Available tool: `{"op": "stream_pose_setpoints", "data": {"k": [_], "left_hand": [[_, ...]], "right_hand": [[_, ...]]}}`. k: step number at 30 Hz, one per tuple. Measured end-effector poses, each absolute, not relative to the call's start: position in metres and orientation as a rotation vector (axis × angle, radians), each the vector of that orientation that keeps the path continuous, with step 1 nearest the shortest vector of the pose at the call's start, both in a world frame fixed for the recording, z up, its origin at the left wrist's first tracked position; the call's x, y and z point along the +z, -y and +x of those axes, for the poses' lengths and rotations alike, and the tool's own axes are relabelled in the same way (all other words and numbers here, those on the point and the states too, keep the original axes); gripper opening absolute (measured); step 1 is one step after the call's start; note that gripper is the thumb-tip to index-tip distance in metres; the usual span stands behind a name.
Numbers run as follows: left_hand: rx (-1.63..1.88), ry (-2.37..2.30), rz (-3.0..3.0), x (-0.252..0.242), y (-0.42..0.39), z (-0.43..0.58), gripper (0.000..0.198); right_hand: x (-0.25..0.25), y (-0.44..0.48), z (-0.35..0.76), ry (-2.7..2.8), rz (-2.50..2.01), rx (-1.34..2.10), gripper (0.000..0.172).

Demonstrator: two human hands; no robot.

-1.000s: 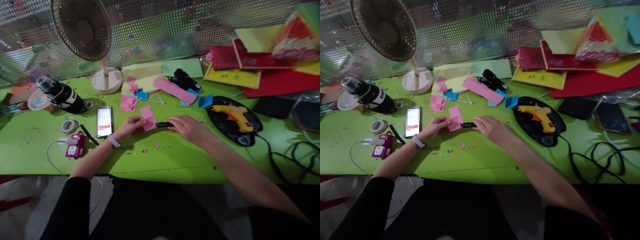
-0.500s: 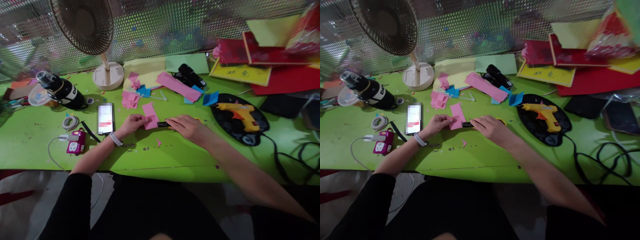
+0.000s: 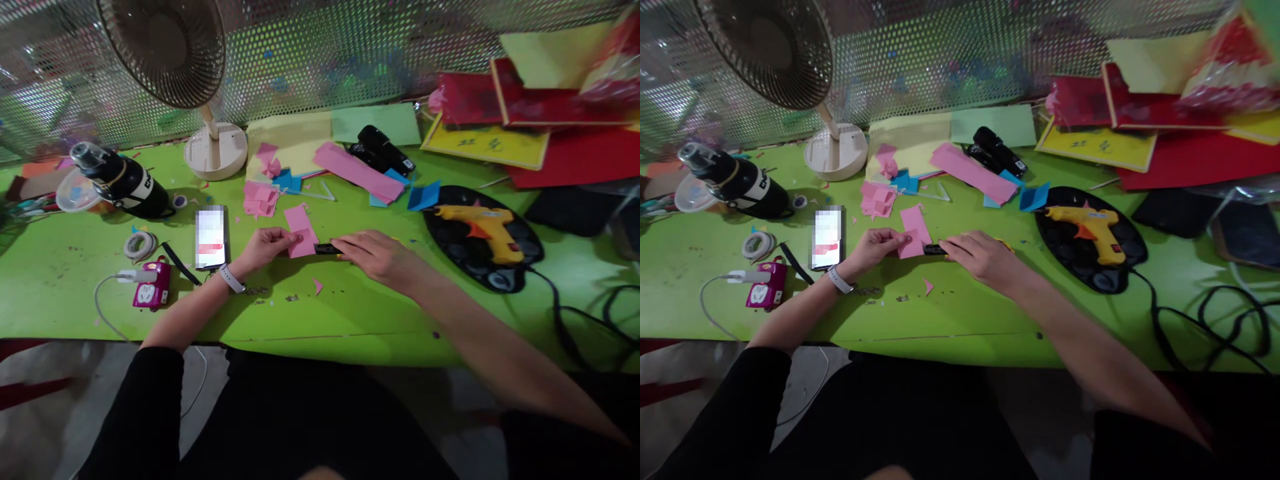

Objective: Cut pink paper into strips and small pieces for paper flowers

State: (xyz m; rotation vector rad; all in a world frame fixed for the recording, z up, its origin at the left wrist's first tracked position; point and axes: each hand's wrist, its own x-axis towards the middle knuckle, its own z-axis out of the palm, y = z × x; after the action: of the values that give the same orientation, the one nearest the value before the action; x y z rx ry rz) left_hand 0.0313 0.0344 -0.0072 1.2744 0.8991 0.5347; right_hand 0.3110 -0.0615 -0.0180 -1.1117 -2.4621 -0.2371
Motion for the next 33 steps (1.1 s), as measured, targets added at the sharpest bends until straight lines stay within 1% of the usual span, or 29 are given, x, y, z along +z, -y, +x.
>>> {"op": "stream_pose_setpoints", "data": {"k": [4,13,19,24,27,30,33], "left_hand": [[0.543,-0.908,1.256,-0.008,-0.035,0.032,0.019],[0.570,-0.892,1.219,-0.014,-0.035,0.033,0.021],[0.575,-0.907,1.232,-0.016,-0.033,0.035,0.022],[0.658,-0.943,1.198,-0.013,-0.037,0.033,0.027],[0.663,-0.926,1.202,-0.008,-0.035,0.032,0.030],[0.582,-0.881,1.197,-0.006,-0.030,0.032,0.034],[0.555,-0.869,1.189,-0.008,-0.028,0.032,0.037]], "right_hand": [[-0.021,0.061,0.311,2.434,-1.102,-0.206,0.036],[-0.031,0.059,0.310,2.376,-1.069,-0.103,0.038],[-0.037,0.059,0.303,2.388,-1.097,-0.140,0.033],[-0.043,0.063,0.307,2.431,-1.084,0.002,0.039],[-0.038,0.060,0.325,2.285,-1.271,-0.046,0.036],[-0.036,0.052,0.344,2.079,-1.534,-0.122,0.035],[-0.041,0.047,0.354,2.112,-1.621,-0.040,0.035]]}}
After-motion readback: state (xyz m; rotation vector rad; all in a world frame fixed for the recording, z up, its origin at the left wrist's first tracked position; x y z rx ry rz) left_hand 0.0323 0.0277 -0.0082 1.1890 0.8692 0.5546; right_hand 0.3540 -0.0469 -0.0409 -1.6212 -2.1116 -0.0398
